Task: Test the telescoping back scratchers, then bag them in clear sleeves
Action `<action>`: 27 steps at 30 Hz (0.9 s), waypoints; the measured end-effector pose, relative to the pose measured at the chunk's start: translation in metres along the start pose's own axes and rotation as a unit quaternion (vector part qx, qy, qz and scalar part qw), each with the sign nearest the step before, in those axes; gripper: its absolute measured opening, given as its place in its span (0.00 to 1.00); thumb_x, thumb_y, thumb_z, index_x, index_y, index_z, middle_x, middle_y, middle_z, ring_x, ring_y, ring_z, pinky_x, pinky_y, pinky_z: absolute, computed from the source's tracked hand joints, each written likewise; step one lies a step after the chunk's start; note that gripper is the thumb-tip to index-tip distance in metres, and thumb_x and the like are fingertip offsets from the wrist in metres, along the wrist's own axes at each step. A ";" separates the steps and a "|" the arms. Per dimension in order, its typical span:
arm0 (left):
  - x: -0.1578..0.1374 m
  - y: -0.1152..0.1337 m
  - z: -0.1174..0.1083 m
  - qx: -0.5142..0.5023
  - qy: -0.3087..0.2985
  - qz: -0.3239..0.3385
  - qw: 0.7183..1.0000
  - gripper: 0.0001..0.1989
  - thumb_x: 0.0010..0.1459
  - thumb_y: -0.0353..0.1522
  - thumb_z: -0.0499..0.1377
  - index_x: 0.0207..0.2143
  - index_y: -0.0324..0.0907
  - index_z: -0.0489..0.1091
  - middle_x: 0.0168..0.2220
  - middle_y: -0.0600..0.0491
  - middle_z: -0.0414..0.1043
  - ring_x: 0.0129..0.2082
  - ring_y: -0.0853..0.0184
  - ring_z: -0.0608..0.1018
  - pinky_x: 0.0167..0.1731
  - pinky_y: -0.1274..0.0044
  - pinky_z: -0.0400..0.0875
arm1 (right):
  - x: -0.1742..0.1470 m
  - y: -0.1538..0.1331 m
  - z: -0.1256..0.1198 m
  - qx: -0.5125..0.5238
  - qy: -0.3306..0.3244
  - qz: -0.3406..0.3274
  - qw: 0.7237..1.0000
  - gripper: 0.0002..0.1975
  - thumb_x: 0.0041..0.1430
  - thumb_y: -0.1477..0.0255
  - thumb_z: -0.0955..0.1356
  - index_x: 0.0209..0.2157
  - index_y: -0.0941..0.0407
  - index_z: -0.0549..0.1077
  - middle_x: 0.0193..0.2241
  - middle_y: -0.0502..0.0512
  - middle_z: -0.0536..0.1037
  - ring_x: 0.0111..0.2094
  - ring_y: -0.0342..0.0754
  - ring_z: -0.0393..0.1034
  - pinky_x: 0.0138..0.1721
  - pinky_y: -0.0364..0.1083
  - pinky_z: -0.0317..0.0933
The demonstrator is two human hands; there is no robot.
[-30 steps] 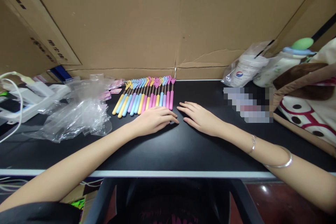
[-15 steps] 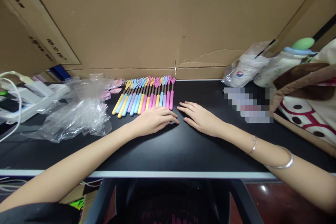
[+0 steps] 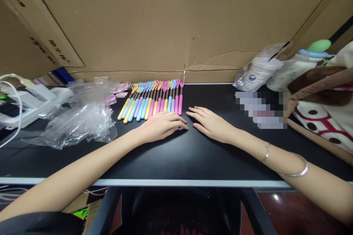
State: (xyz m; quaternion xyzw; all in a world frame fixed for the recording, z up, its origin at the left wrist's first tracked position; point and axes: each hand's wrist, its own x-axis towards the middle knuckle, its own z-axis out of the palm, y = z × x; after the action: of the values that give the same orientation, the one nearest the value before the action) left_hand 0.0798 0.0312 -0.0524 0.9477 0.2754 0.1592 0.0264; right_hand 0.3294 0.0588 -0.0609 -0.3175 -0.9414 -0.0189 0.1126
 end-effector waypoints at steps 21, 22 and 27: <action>0.000 0.001 -0.001 0.001 -0.001 -0.001 1.000 0.15 0.68 0.30 0.47 0.50 0.46 0.70 0.52 0.52 0.71 0.52 0.65 0.72 0.52 0.71 0.65 | 0.000 -0.001 -0.001 -0.003 -0.004 -0.001 1.000 0.25 0.68 0.65 0.56 0.60 0.63 0.64 0.61 0.65 0.63 0.62 0.58 0.56 0.60 0.59 0.55; 0.000 0.001 -0.001 0.000 -0.001 -0.001 1.000 0.15 0.68 0.30 0.47 0.50 0.46 0.70 0.52 0.52 0.71 0.51 0.65 0.72 0.52 0.71 0.65 | 0.000 -0.001 -0.001 -0.001 -0.005 0.000 1.000 0.25 0.68 0.65 0.56 0.60 0.63 0.64 0.61 0.65 0.63 0.62 0.58 0.56 0.60 0.59 0.55; 0.000 0.001 -0.002 -0.001 0.002 0.000 1.000 0.15 0.68 0.30 0.47 0.50 0.46 0.70 0.51 0.51 0.71 0.51 0.65 0.72 0.51 0.71 0.66 | 0.001 -0.001 -0.002 0.006 -0.003 0.004 1.000 0.25 0.68 0.64 0.56 0.60 0.62 0.64 0.61 0.66 0.63 0.62 0.58 0.56 0.60 0.60 0.55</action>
State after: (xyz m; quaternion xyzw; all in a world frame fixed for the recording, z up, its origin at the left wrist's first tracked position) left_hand 0.0803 0.0300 -0.0506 0.9474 0.2751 0.1614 0.0270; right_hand 0.3287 0.0579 -0.0588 -0.3204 -0.9406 -0.0114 0.1116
